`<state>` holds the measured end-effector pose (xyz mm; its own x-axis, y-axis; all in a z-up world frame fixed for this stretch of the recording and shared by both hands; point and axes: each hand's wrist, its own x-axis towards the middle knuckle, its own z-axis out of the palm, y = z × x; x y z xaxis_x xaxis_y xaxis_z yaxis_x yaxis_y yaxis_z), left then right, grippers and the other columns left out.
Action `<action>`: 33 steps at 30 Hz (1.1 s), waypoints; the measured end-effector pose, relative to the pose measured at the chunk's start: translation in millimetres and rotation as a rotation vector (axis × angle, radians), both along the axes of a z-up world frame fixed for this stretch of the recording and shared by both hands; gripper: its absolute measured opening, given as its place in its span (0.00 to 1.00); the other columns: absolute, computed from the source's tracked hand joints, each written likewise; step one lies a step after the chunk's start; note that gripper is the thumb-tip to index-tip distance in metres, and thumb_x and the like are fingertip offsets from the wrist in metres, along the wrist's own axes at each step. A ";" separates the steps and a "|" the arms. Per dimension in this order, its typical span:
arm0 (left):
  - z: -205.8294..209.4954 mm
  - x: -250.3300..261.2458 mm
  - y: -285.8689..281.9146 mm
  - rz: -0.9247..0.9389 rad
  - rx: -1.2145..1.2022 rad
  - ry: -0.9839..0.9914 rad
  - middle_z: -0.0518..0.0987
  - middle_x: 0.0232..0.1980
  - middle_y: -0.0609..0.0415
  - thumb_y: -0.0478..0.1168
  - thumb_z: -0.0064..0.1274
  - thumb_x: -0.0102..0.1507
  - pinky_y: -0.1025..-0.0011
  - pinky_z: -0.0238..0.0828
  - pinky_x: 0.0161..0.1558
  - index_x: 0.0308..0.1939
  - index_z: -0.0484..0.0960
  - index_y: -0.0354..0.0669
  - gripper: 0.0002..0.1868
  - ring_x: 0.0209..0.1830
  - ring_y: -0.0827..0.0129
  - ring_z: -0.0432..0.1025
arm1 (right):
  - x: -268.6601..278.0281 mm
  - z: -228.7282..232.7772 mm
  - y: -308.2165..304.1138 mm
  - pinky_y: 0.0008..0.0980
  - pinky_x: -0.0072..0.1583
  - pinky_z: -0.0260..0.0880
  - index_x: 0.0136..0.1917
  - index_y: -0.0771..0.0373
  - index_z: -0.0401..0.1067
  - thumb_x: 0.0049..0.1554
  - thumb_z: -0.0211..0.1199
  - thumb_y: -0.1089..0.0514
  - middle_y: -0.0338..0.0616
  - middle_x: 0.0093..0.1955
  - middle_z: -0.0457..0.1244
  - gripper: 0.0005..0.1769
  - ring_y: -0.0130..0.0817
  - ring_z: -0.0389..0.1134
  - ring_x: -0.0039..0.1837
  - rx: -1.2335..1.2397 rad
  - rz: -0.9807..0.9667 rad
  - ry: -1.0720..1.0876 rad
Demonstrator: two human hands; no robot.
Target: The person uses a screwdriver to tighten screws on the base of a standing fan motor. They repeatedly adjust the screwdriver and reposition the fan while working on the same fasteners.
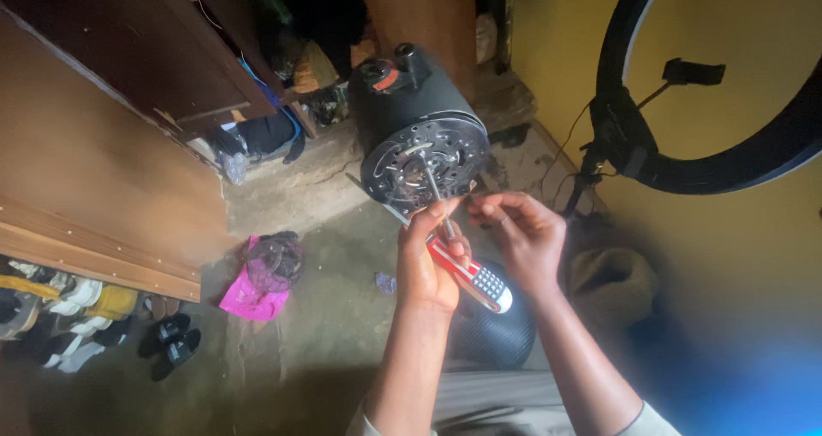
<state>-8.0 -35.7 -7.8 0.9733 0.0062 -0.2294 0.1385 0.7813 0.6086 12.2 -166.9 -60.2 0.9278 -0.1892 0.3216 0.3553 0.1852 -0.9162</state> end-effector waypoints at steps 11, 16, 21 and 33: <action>1.2 -11.8 7.2 0.005 -0.016 -0.039 0.84 0.55 0.39 0.46 0.60 0.59 0.77 0.63 0.21 0.53 0.77 0.27 0.26 0.18 0.77 0.65 | -8.2 -17.3 17.5 0.28 0.50 0.76 0.50 0.73 0.76 0.59 0.66 0.68 0.48 0.46 0.70 0.05 0.31 0.73 0.46 0.149 -0.042 0.005; -2.4 -16.5 8.6 -0.012 -0.014 -0.031 0.76 0.39 0.45 0.46 0.62 0.61 0.76 0.61 0.21 0.54 0.78 0.27 0.26 0.19 0.76 0.66 | -2.6 -19.6 19.1 0.32 0.48 0.76 0.50 0.73 0.73 0.59 0.67 0.70 0.52 0.45 0.70 0.06 0.35 0.73 0.45 0.291 0.075 -0.025; -4.1 -20.7 10.1 -0.028 -0.017 -0.052 0.80 0.37 0.49 0.47 0.62 0.59 0.77 0.61 0.21 0.52 0.77 0.29 0.26 0.18 0.77 0.66 | 1.5 -21.5 23.2 0.35 0.49 0.78 0.50 0.68 0.66 0.58 0.68 0.71 0.53 0.44 0.70 0.12 0.37 0.74 0.46 0.360 0.107 -0.131; -25.8 -9.1 25.9 -0.071 0.043 -0.254 0.78 0.63 0.29 0.54 0.54 0.65 0.79 0.68 0.18 0.63 0.70 0.27 0.34 0.39 0.60 0.84 | 5.7 -47.2 13.9 0.27 0.49 0.70 0.49 0.69 0.68 0.59 0.69 0.74 0.51 0.46 0.69 0.11 0.32 0.70 0.46 0.235 -0.036 -0.159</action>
<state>-17.2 -9.8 -33.7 0.9980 -0.0596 0.0218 0.0302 0.7480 0.6630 17.9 -153.0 -107.4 0.8603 -0.3079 0.4064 0.5018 0.3701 -0.7818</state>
